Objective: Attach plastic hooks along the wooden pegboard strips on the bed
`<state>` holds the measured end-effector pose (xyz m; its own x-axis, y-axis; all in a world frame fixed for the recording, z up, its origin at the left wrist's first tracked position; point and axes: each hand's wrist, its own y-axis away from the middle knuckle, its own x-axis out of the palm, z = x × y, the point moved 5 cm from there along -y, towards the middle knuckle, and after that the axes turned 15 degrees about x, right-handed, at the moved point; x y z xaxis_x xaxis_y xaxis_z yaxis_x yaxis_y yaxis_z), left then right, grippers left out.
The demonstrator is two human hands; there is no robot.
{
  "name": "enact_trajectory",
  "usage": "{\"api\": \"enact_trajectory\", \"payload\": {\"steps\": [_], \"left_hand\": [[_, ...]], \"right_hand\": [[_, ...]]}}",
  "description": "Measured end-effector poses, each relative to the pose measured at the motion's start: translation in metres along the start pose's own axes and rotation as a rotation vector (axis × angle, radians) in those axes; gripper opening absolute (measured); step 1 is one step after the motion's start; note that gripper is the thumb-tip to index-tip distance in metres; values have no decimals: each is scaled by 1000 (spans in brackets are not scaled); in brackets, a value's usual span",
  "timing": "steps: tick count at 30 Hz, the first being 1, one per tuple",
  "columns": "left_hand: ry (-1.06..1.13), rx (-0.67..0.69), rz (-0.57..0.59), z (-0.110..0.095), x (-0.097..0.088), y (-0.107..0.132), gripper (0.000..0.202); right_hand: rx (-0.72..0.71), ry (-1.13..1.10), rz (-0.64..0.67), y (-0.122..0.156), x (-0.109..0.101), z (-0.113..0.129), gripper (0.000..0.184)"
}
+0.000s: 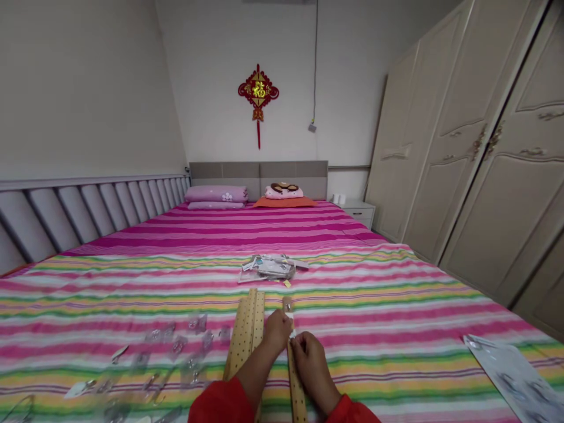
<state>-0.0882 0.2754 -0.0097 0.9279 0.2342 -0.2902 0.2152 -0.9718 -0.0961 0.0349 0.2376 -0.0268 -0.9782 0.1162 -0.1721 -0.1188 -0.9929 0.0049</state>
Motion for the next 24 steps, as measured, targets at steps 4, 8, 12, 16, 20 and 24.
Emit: {"api": "enact_trajectory", "payload": {"steps": [4,8,12,16,20,24], "left_hand": [[281,-141,-56,7,-1,-2,26],[491,-173,-186,7,-6,-3,25],[573,-118,-286,3,3,-8,24],[552,-55,-289,4,16,-14,20],[483,-40,-266,13,13,-13,25],[366,22,-254,13,3,-14,19]], "right_hand": [[300,-257,158,-7,2,-13,30],[428,-348,249,-11,2,-14,32],[459,-412,250,-11,9,-13,32],[458,-460,208,-10,19,-17,34],[500,-531,233,-10,20,-18,34],[493,-657,254,-8,16,-13,35]]}}
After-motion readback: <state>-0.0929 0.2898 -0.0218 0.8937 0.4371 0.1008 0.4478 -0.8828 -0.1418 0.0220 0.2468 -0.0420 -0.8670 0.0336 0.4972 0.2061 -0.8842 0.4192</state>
